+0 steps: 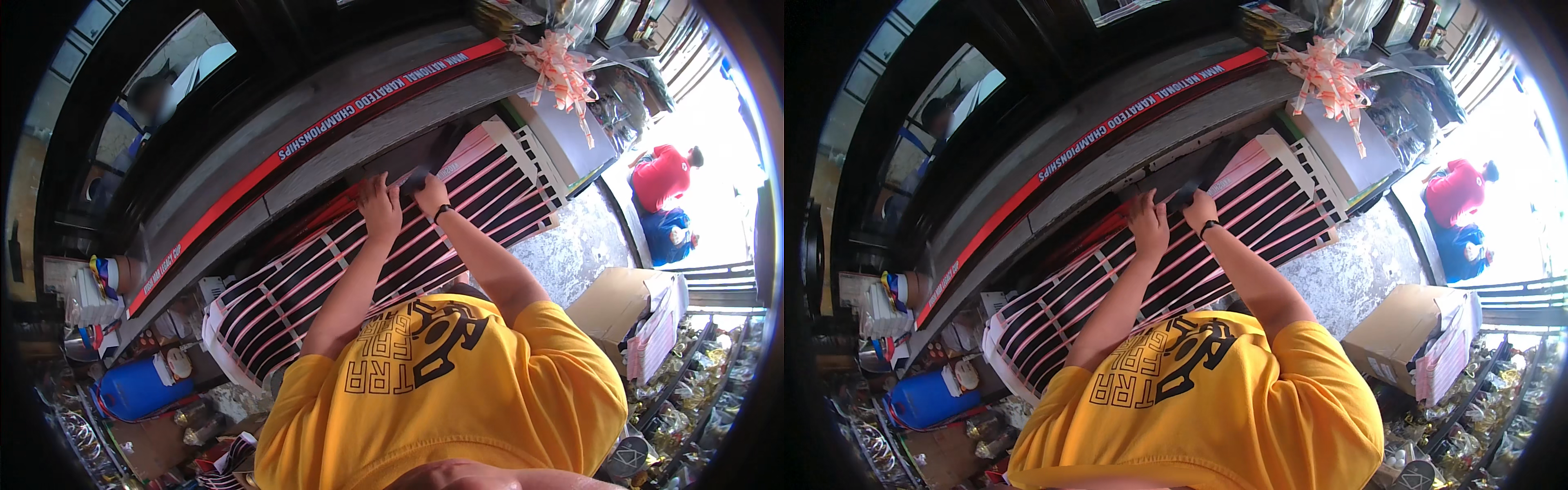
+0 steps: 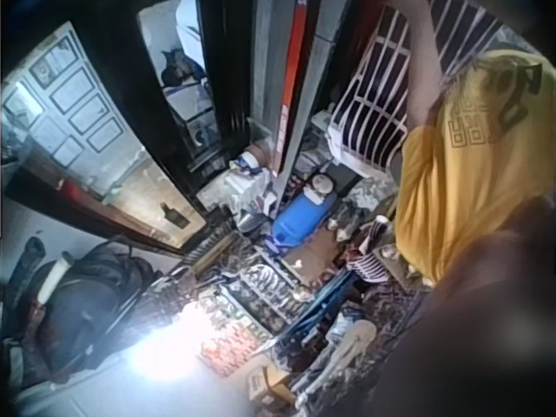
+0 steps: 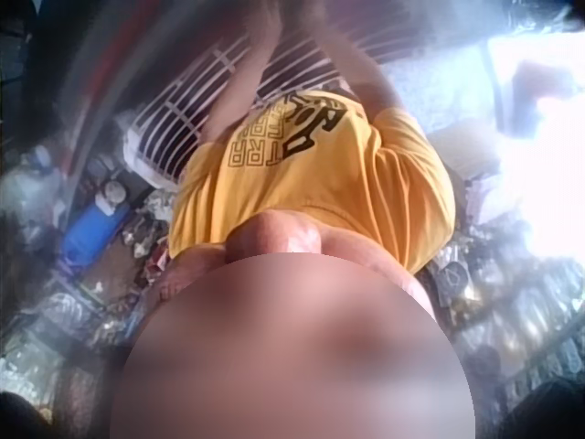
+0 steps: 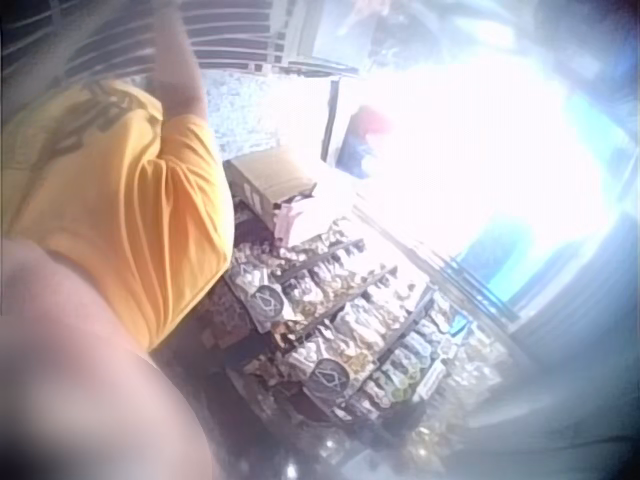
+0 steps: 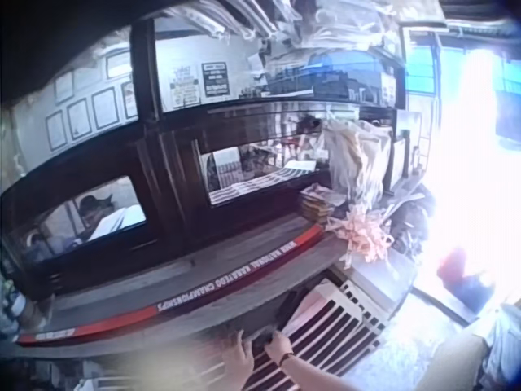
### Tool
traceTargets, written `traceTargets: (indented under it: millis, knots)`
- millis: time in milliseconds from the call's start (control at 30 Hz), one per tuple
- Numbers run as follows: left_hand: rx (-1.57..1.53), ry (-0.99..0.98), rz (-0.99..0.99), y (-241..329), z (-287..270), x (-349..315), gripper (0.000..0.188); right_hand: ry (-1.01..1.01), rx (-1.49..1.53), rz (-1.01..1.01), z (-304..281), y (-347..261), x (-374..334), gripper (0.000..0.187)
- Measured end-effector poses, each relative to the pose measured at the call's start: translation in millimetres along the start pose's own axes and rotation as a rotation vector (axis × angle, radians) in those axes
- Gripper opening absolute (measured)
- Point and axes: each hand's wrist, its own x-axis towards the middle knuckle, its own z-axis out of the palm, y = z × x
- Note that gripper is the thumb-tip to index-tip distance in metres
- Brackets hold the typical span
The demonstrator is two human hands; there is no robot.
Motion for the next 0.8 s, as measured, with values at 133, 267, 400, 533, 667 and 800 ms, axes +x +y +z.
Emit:
traceTargets:
  millis: [133, 267, 400, 533, 667, 800]
  knots:
    - [0.113, -0.204, 0.057, -1.8, 0.0, -3.8, 0.025, -0.004, -0.043, 0.02, -2.8, 2.5, 5.1, 0.027]
    - [0.134, -0.287, -0.002, -6.2, 4.6, 13.5, 0.026, -0.058, 0.09, -0.047, -5.3, -0.9, 2.3, 0.027]
    - [0.234, -0.091, -0.138, -0.7, 8.4, 33.9, 0.032, -0.105, 0.409, 0.084, -4.8, -6.8, -0.3, 0.023]
    - [0.171, 0.05, 0.089, 13.6, -3.7, 2.6, 0.045, -0.226, 0.492, 0.182, -11.4, -5.6, 11.0, 0.031]
    - [0.323, -0.237, 0.091, 23.9, -1.7, -45.9, 0.054, -0.394, 0.536, 0.253, -19.0, -1.9, 18.7, 0.021]
    - [0.361, -0.381, 0.004, 16.5, 10.3, -57.1, 0.059, -0.363, 0.392, 0.096, -22.2, 1.0, 15.9, 0.018]
